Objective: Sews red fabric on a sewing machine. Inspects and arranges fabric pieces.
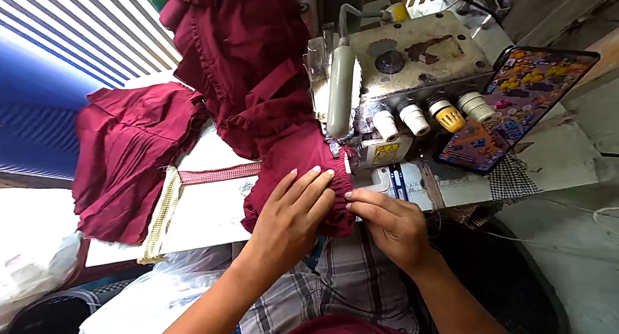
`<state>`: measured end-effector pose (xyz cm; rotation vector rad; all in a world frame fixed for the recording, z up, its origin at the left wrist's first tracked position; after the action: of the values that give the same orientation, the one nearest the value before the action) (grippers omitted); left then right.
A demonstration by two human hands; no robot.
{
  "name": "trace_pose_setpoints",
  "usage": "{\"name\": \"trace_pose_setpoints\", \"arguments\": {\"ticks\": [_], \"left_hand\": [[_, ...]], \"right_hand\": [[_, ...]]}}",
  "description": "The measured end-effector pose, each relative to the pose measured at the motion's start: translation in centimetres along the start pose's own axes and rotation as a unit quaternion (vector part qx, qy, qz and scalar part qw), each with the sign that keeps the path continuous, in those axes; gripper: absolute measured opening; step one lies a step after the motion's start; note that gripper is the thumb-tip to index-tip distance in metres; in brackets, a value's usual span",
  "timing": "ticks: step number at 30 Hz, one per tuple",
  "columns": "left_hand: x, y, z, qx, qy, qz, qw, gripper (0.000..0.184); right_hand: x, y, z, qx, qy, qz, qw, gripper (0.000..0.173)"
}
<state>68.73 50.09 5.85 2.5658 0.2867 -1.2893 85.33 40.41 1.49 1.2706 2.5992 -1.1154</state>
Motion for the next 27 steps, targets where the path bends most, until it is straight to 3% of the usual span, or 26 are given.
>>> {"name": "trace_pose_setpoints", "arguments": {"ticks": [1,3,7,27], "left_hand": [[0.0,0.1,-0.1,-0.013,0.003,-0.004,1.0,0.042],[0.0,0.0,-0.4,-0.029,0.003,0.003,1.0,0.052],[0.1,-0.6,-1.4,-0.032,-0.009,0.006,0.999,0.043],[-0.2,-4.4,-4.9,-0.018,-0.06,0.05,0.997,0.042]], "right_hand": [[0.0,-0.1,0.0,0.004,0.007,0.001,1.0,0.017],[-0.1,-0.3,-0.3,0.011,0.016,0.007,1.0,0.018],[0.0,0.2,-1.3,0.008,0.017,0.023,1.0,0.018],[2.0,0.8,-3.3,0.024,0.035,0.077,0.996,0.02]]}}
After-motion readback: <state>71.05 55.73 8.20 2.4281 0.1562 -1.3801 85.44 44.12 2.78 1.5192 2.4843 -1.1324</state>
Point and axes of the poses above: each hand's wrist, its own z-axis away from the middle knuckle, its own x-axis out of the palm, y = z × x, the point moved 4 cm from there along -z, towards the middle knuckle, and after that the axes turned 14 degrees about y, right-handed, at the moved point
